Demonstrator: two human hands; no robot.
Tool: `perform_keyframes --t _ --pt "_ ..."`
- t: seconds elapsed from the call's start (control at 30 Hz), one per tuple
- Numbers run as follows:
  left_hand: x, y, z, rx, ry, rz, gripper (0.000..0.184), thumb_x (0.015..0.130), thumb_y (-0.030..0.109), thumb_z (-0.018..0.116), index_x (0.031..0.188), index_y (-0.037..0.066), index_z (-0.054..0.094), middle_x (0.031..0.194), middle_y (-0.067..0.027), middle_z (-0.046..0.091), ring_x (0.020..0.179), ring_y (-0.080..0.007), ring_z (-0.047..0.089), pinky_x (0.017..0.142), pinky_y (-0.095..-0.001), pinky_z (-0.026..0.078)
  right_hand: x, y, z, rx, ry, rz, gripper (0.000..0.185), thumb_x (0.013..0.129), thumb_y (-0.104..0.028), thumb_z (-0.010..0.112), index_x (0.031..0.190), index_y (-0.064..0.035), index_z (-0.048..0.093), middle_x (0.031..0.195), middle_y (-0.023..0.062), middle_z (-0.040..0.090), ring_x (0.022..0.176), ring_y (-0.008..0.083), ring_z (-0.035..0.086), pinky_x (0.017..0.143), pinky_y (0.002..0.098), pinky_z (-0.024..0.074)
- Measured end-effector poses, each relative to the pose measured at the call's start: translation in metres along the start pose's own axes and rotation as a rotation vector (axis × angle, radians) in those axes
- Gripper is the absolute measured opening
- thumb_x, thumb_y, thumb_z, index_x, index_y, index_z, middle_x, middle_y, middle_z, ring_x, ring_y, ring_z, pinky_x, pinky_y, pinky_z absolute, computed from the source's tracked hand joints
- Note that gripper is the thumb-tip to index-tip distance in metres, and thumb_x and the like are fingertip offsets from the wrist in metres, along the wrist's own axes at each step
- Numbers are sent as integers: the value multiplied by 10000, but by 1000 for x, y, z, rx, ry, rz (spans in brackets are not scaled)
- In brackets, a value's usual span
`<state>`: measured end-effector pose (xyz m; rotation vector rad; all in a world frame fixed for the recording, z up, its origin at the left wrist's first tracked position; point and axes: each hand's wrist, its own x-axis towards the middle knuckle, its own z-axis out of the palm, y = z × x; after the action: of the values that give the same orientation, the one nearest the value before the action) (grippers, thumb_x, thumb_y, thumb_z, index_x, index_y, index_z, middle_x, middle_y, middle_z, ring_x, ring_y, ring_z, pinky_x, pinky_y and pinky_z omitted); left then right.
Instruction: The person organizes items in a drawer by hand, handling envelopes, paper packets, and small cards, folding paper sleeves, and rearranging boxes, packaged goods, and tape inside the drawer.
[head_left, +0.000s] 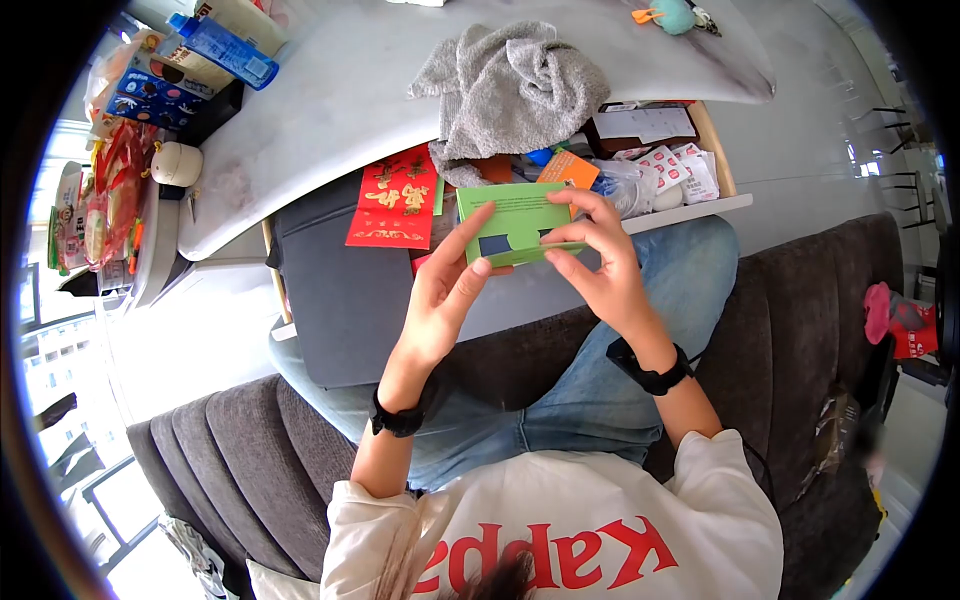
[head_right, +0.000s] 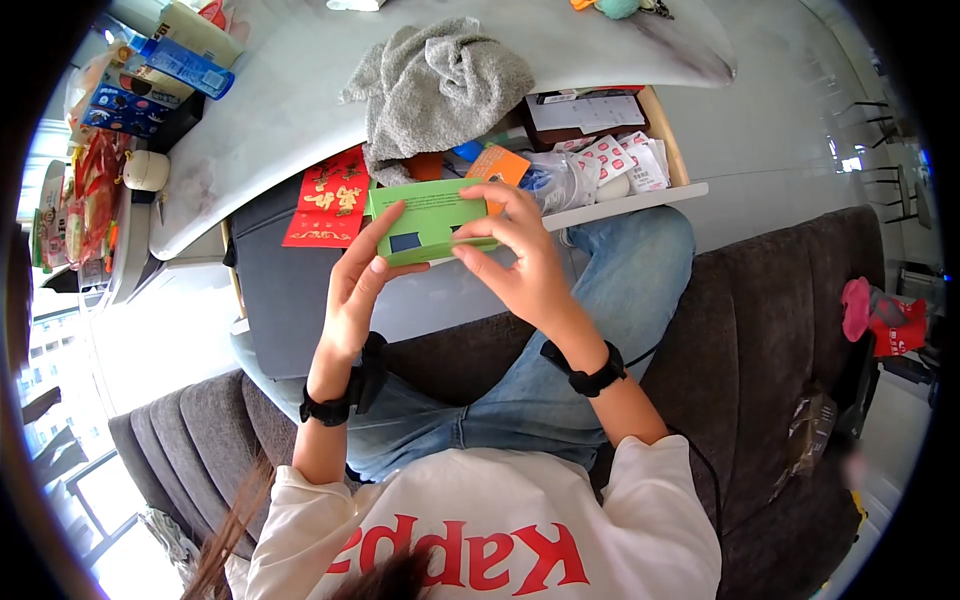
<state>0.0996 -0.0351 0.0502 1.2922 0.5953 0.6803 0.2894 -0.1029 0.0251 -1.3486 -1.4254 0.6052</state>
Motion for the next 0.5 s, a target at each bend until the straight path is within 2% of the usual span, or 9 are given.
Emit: perform_keyframes --t 0.1,0.2,0.3,0.4,0.43,0.5 --pt "-1 -2 0 -109 45 -25 556 897 130 558 1369 -24 306 1291 -138 452 1123 -184 489 927 -331 436 0 -8 -1 -68 -66 -119 138 732 -91 665 858 -36 661 1224 117 503 1182 291 424 999 390 312" --pt "-3 -4 -3 -83 50 -87 588 865 77 595 1374 -7 312 1290 -126 454 1120 -178 489 931 -320 425 -2 -5 -2 -75 -104 -105 117 734 -90 659 841 -44 675 1256 130 489 1203 292 409 1013 396 295" --pt "-7 -6 -2 127 -31 -5 634 838 45 603 1388 5 291 1313 -136 442 1154 -179 465 948 -341 421 10 -5 -12 -202 -168 -223 264 711 -92 687 973 -70 659 1292 134 466 1232 302 387 1025 412 290" --pt "-7 1 0 405 -103 -39 657 808 33 629 1387 41 319 1298 -120 458 1147 -167 465 956 -329 409 25 -17 -14 -295 -220 -206 485 686 -108 716 1146 -117 564 1320 123 430 1198 313 407 1002 433 313" --pt "-7 0 0 410 -102 -41 663 794 42 646 1383 66 342 1281 -115 474 1139 -174 470 951 -331 415 30 -16 -15 -375 -273 -254 646 675 -115 726 1259 -131 452 1344 123 400 1188 303 425 994 429 334" --pt "-7 2 1 444 -112 -29 649 795 35 640 1376 58 351 1271 -119 482 1135 -167 473 949 -331 418 34 -14 -14 -397 -333 -250 675 672 -122 729 1279 -110 436 1330 129 418 1178 293 442 985 414 351"
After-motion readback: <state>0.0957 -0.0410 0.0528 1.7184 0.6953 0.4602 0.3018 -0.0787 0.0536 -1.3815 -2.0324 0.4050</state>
